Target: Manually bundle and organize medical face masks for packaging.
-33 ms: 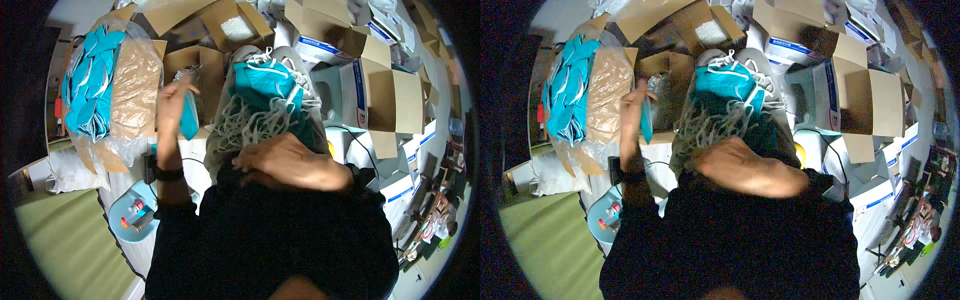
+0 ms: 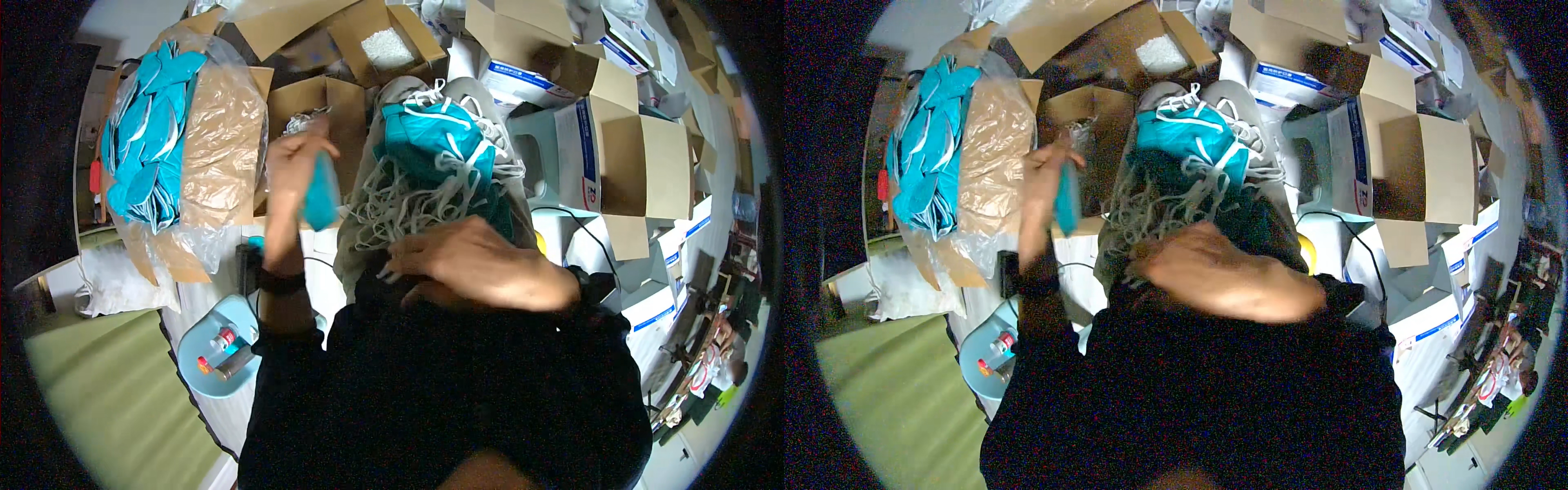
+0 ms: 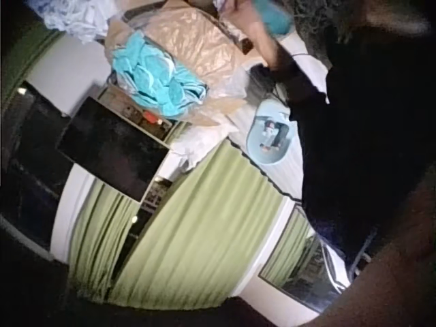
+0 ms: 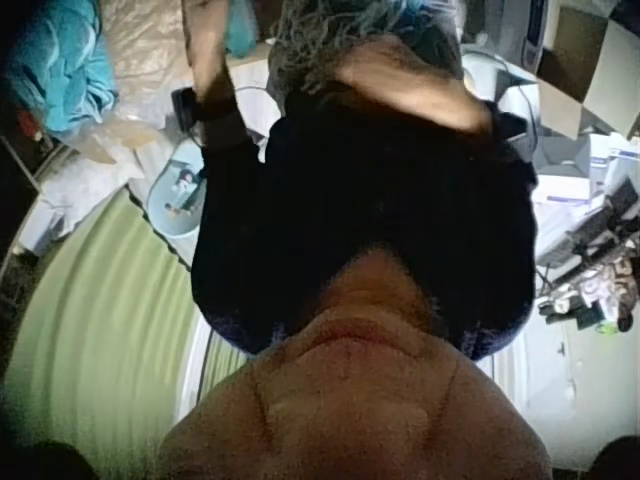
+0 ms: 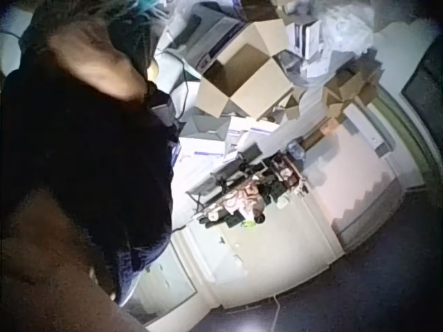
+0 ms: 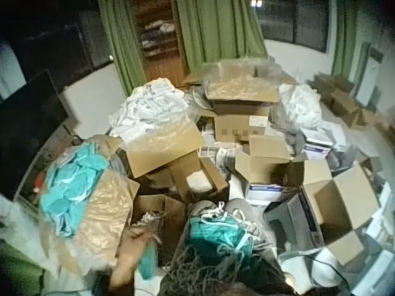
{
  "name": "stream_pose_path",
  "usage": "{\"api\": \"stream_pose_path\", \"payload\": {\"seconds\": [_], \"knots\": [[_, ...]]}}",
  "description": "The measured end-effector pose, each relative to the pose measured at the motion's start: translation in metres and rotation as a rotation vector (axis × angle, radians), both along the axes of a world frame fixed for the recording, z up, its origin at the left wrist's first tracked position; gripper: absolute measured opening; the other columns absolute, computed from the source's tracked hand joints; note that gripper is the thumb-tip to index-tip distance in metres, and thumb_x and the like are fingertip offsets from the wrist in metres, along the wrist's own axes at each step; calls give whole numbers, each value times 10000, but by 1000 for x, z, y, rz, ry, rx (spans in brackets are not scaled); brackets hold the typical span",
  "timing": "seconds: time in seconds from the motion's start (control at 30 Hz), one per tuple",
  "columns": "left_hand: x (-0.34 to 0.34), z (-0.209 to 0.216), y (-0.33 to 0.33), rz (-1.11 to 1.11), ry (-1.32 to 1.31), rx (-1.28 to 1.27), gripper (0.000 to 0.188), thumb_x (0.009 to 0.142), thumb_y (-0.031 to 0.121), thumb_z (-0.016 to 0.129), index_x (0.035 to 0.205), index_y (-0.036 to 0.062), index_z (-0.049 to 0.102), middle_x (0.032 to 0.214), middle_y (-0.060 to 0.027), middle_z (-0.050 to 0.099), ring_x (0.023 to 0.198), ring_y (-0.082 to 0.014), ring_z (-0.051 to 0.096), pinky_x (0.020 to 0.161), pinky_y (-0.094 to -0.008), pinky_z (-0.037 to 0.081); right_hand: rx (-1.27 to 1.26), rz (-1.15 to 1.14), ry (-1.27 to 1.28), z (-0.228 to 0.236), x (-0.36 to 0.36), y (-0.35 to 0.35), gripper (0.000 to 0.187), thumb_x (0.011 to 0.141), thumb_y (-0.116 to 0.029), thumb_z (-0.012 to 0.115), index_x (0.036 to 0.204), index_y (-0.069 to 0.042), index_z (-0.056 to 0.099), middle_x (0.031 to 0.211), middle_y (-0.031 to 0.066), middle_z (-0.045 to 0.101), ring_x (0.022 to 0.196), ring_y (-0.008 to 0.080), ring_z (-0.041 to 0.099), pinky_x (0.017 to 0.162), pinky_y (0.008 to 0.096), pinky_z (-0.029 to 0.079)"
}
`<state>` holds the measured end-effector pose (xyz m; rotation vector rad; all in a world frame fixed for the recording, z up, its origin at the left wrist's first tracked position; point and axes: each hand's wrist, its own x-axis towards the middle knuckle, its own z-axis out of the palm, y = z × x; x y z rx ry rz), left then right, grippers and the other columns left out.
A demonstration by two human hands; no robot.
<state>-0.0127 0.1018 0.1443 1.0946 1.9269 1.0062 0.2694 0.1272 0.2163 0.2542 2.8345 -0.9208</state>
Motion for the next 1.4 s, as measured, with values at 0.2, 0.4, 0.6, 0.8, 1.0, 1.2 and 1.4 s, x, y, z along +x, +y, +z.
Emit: {"api": "stream_pose_path", "payload": {"seconds": [0.2,0.4,0.6,0.8,1.0,1.2,1.4], "knots": [[48,-21,44,-220,145,-18,277,790,276,704,900,22,700,804,-74,696,729,-168,639,688,-284,493,46,-738,154,-4,9,67,263,785,-249,707,974,-72,655,909,107,680,833,296,650,734,391,497],[76,-49,75,-176,281,120,348,681,299,779,893,36,694,890,-147,690,880,-300,663,770,-361,513,275,-973,-135,-96,-6,120,231,759,-227,717,935,-90,656,875,119,673,839,298,649,715,392,492],[69,-50,72,-306,215,-13,338,694,319,769,857,33,697,776,-135,680,719,-272,664,659,-344,503,-94,-923,319,-112,-1,123,70,767,-84,663,837,-86,660,784,135,659,742,248,651,665,356,497],[90,-6,63,-301,76,130,331,722,309,755,820,1,684,679,-138,642,647,-194,638,591,-317,465,-801,-902,677,-90,-6,112,36,881,-81,623,856,-57,629,739,-30,612,621,39,463,555,197,371],[99,0,55,-198,-26,319,235,717,200,768,774,4,652,641,-95,609,597,-110,584,547,-274,443,-1093,-977,932,-70,-5,97,93,911,-107,580,862,-34,611,799,50,661,619,52,504,580,184,396],[104,9,40,-4,-26,348,202,679,109,784,743,16,617,651,-45,610,585,-86,561,533,-249,443,-870,-1055,694,-53,-4,77,137,928,-86,536,812,-28,581,710,55,617,603,87,488,592,201,372],[97,5,31,41,66,340,198,695,101,774,750,1,613,650,-46,608,596,-87,544,547,-240,435,-718,-1062,576,-33,12,47,110,913,-22,526,811,-24,567,673,39,608,583,80,494,562,225,374]]}}
